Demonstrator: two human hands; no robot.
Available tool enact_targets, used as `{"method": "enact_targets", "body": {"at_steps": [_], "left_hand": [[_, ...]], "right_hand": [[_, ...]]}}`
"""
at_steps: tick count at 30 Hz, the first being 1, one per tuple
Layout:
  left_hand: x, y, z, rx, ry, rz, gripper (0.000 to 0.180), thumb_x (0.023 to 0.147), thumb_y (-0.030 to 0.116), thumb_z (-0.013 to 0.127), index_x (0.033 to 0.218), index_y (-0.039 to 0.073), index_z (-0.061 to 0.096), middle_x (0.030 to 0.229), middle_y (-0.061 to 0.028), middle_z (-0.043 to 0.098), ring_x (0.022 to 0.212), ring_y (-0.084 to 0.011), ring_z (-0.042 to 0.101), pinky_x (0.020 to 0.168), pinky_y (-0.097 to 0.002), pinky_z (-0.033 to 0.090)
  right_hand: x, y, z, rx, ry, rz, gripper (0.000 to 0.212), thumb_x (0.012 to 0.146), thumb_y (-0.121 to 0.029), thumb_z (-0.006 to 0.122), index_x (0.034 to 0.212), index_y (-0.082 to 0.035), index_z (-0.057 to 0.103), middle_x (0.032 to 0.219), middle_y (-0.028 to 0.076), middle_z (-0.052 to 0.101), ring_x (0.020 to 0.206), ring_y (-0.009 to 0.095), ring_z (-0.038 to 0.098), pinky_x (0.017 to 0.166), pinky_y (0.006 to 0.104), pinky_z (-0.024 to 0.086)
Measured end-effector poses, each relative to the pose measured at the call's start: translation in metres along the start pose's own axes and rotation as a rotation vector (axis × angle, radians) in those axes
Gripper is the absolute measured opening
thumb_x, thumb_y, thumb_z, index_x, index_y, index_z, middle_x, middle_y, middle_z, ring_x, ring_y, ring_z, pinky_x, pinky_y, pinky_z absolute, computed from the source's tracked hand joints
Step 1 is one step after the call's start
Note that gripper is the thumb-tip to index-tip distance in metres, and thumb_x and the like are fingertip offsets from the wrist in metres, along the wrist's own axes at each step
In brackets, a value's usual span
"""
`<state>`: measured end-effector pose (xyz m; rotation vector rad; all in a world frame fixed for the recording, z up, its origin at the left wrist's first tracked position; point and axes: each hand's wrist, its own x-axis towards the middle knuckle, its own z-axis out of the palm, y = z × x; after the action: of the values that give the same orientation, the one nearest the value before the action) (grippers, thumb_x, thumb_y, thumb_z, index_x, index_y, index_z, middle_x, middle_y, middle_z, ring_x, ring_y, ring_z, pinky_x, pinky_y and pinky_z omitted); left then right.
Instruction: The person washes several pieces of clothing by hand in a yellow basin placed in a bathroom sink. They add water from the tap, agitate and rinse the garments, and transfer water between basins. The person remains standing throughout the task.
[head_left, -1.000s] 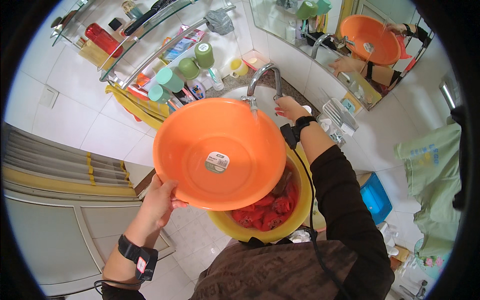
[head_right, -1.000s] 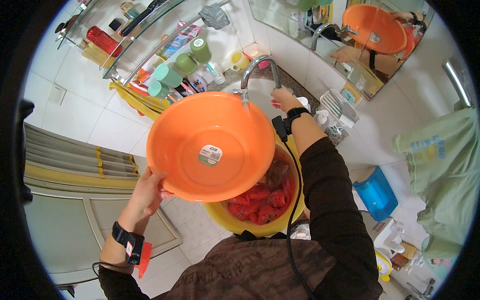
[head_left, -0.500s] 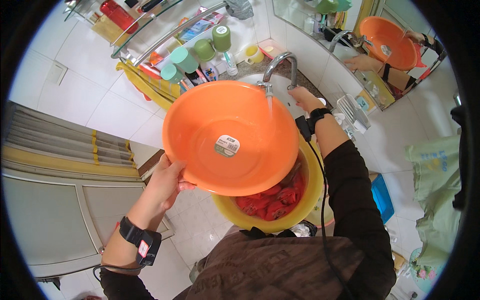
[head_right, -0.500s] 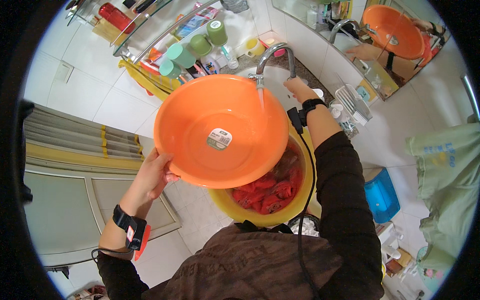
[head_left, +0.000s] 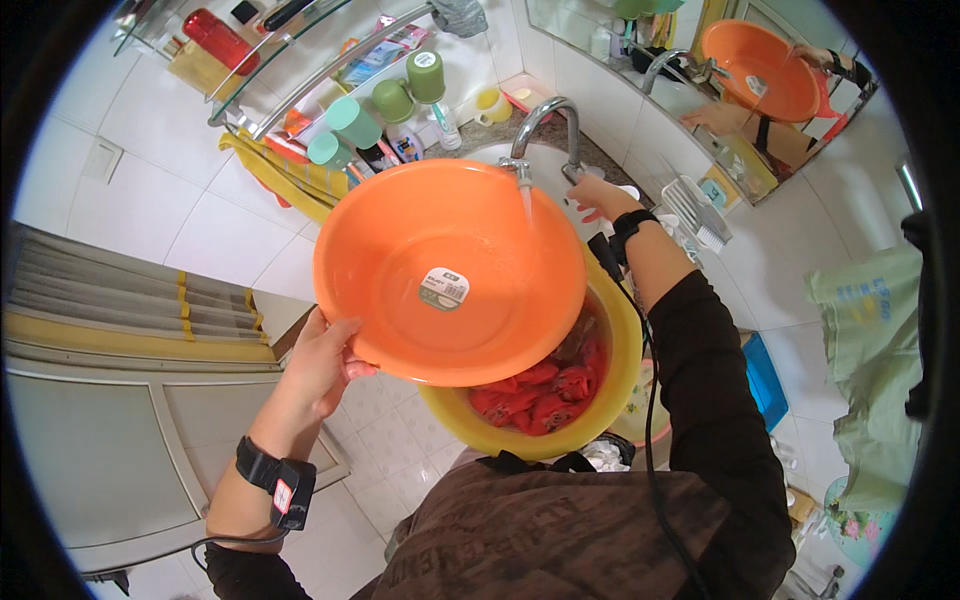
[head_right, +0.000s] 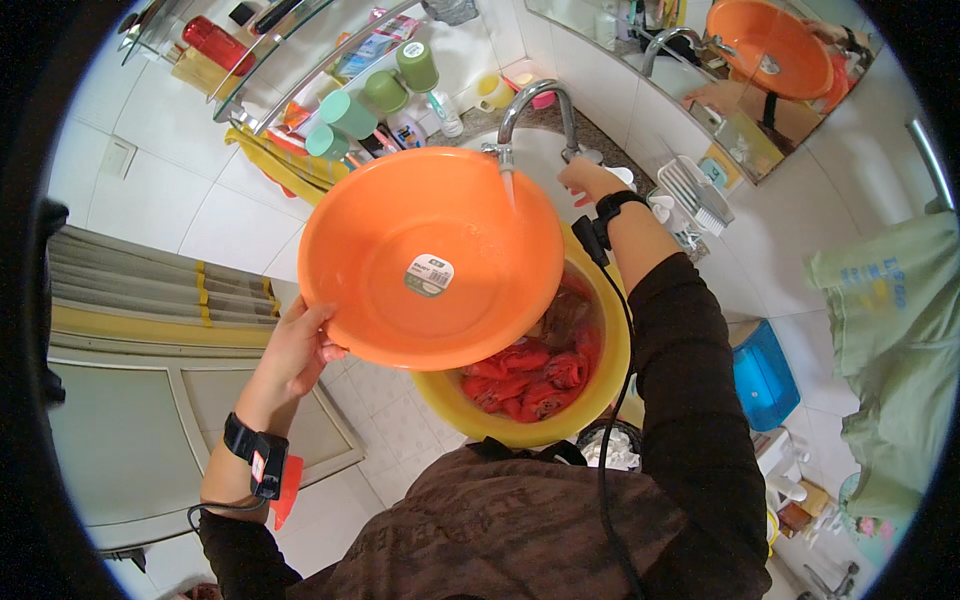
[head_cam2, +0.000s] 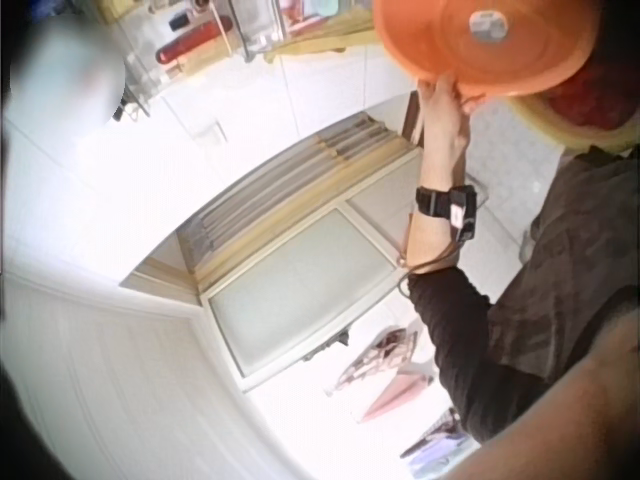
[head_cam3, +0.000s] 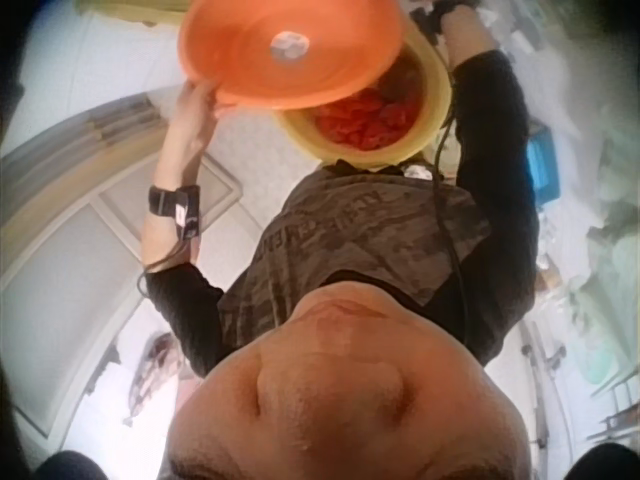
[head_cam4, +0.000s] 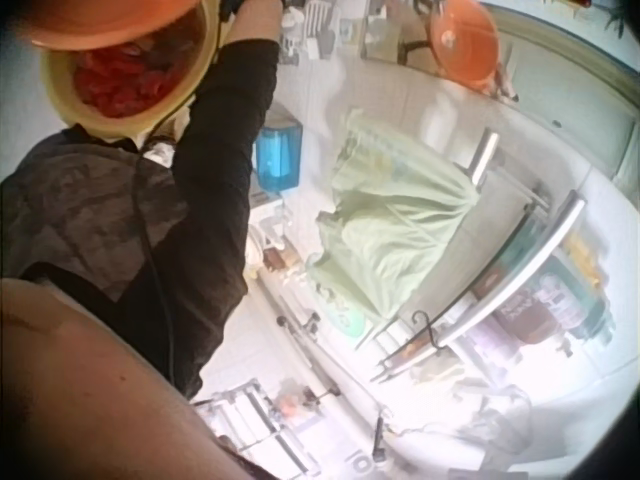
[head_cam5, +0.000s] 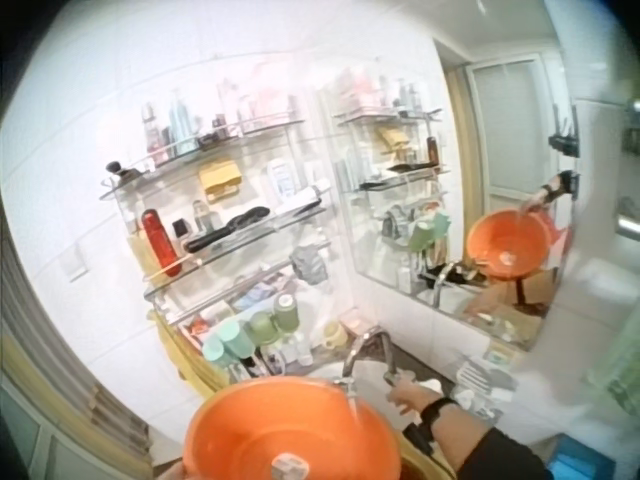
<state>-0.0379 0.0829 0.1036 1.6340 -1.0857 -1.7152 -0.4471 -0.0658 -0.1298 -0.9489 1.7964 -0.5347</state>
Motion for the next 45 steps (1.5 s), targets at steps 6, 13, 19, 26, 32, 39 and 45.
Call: {"method": "enact_targets", "body": {"at_steps": [6,13,19,26,32,39,45], "left_hand": [[0.000,-0.001,0.001,-0.020,0.016,0.009,0.028,0.094,0.010,0.046,0.120,0.000,0.043,0.094,-0.0086,0.062,0.063,-0.0133,0.064,0.048,-0.0205,0.054],[0.001,-0.001,-0.003,0.002,-0.005,0.009,0.031,0.094,0.010,0.044,0.122,-0.002,0.036,0.095,-0.0129,0.063,0.064,-0.0157,0.065,0.052,-0.0237,0.056],[0.002,-0.001,-0.003,-0.023,-0.027,0.015,0.031,0.094,0.009,0.044,0.122,-0.002,0.036,0.095,-0.0133,0.063,0.063,-0.0161,0.065,0.052,-0.0233,0.056],[0.001,-0.002,-0.002,-0.036,-0.015,0.022,0.032,0.093,0.010,0.045,0.121,-0.002,0.036,0.095,-0.0136,0.063,0.063,-0.0163,0.065,0.052,-0.0234,0.056],[0.001,-0.002,-0.002,-0.038,-0.027,0.032,0.032,0.093,0.010,0.045,0.121,-0.003,0.036,0.095,-0.0139,0.063,0.064,-0.0165,0.066,0.051,-0.0233,0.056],[-0.001,-0.003,-0.001,-0.041,-0.026,0.028,0.031,0.093,0.010,0.045,0.121,-0.003,0.037,0.095,-0.0137,0.063,0.064,-0.0164,0.065,0.051,-0.0234,0.055],[0.001,-0.007,-0.005,-0.040,-0.005,0.040,0.031,0.094,0.009,0.044,0.122,-0.002,0.038,0.095,-0.0127,0.062,0.061,-0.0155,0.063,0.049,-0.0226,0.053]], "right_hand": [[-0.001,-0.003,-0.002,-0.026,-0.039,0.005,0.021,0.084,-0.015,0.055,0.091,0.005,0.055,0.088,0.012,0.056,0.078,0.027,0.060,0.057,0.0412,0.057],[-0.006,-0.003,0.000,-0.044,-0.029,-0.014,0.023,0.084,-0.015,0.054,0.093,0.006,0.053,0.087,0.013,0.056,0.076,0.028,0.061,0.057,0.0410,0.057],[-0.006,-0.001,-0.004,-0.024,-0.072,-0.016,0.026,0.084,-0.015,0.056,0.096,0.007,0.053,0.089,0.014,0.057,0.075,0.028,0.064,0.057,0.0401,0.058],[-0.005,0.001,-0.001,-0.021,-0.042,-0.009,0.026,0.084,-0.015,0.055,0.097,0.007,0.053,0.090,0.014,0.058,0.074,0.028,0.065,0.057,0.0391,0.058],[-0.005,0.001,-0.003,-0.016,-0.095,-0.019,0.029,0.083,-0.013,0.053,0.102,0.008,0.051,0.089,0.016,0.059,0.071,0.029,0.066,0.056,0.0389,0.058],[-0.002,0.006,-0.005,-0.104,-0.109,0.033,0.031,0.084,-0.017,0.054,0.104,0.005,0.052,0.088,0.015,0.060,0.074,0.026,0.067,0.058,0.0363,0.056],[-0.031,0.000,-0.001,0.043,0.151,-0.126,0.052,0.087,-0.033,0.058,0.127,-0.001,0.048,0.108,0.012,0.061,0.093,0.020,0.061,0.072,0.0349,0.052]]}}
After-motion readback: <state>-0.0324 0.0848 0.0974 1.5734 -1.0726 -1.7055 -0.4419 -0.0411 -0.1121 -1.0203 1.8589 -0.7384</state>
